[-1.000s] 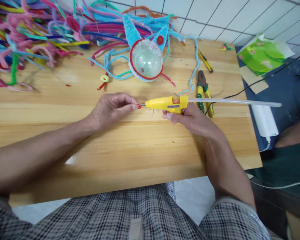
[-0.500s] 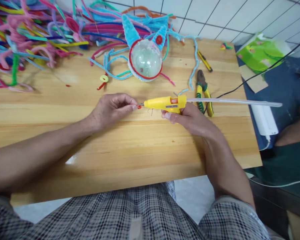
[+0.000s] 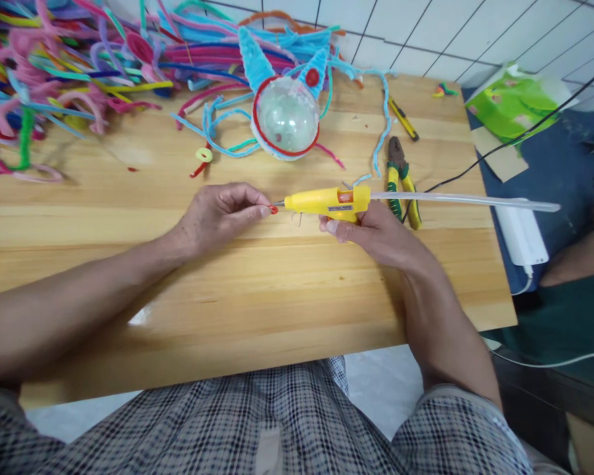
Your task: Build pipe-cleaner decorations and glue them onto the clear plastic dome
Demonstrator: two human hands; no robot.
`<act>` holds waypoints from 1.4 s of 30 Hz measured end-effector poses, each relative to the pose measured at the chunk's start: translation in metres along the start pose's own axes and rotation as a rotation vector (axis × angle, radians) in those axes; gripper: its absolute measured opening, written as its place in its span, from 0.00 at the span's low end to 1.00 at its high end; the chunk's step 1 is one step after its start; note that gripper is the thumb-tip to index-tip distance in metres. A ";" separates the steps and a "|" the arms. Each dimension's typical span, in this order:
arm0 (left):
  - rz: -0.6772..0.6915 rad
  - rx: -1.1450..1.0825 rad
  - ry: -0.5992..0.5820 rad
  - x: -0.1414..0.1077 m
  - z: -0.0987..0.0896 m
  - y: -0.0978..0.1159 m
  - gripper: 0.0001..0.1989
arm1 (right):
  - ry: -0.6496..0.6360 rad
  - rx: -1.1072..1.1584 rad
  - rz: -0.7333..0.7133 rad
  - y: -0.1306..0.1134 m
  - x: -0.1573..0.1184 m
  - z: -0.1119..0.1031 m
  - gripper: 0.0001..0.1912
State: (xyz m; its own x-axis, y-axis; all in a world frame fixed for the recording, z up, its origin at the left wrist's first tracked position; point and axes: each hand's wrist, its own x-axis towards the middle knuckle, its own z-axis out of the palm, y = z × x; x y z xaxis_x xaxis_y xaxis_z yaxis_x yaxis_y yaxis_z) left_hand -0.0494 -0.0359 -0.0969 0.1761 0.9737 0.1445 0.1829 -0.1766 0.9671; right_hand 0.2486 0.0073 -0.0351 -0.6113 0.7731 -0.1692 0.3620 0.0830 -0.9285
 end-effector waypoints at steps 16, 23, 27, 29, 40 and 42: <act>-0.031 -0.019 0.006 0.001 -0.001 0.001 0.08 | 0.051 -0.019 0.010 -0.003 -0.001 -0.001 0.19; -0.006 0.002 0.005 0.001 -0.001 0.001 0.06 | 0.034 -0.043 0.028 -0.001 -0.001 0.004 0.17; -0.017 0.008 0.001 0.001 -0.001 0.001 0.07 | 0.028 -0.056 0.034 0.003 -0.002 0.001 0.16; -0.019 0.008 0.002 0.001 -0.001 0.001 0.07 | 0.037 -0.046 0.016 0.003 -0.003 -0.001 0.16; 0.009 -0.005 -0.005 0.000 -0.001 -0.001 0.10 | 0.050 -0.037 0.039 -0.001 0.000 0.005 0.19; 0.008 -0.012 -0.005 0.000 -0.001 -0.001 0.11 | 0.050 -0.053 0.053 -0.001 0.000 0.003 0.20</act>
State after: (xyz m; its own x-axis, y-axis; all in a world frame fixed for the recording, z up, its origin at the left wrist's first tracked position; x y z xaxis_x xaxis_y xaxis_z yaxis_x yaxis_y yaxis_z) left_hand -0.0506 -0.0351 -0.0979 0.1828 0.9714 0.1516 0.1695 -0.1830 0.9684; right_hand 0.2461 0.0048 -0.0351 -0.5548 0.8077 -0.1993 0.4305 0.0737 -0.8996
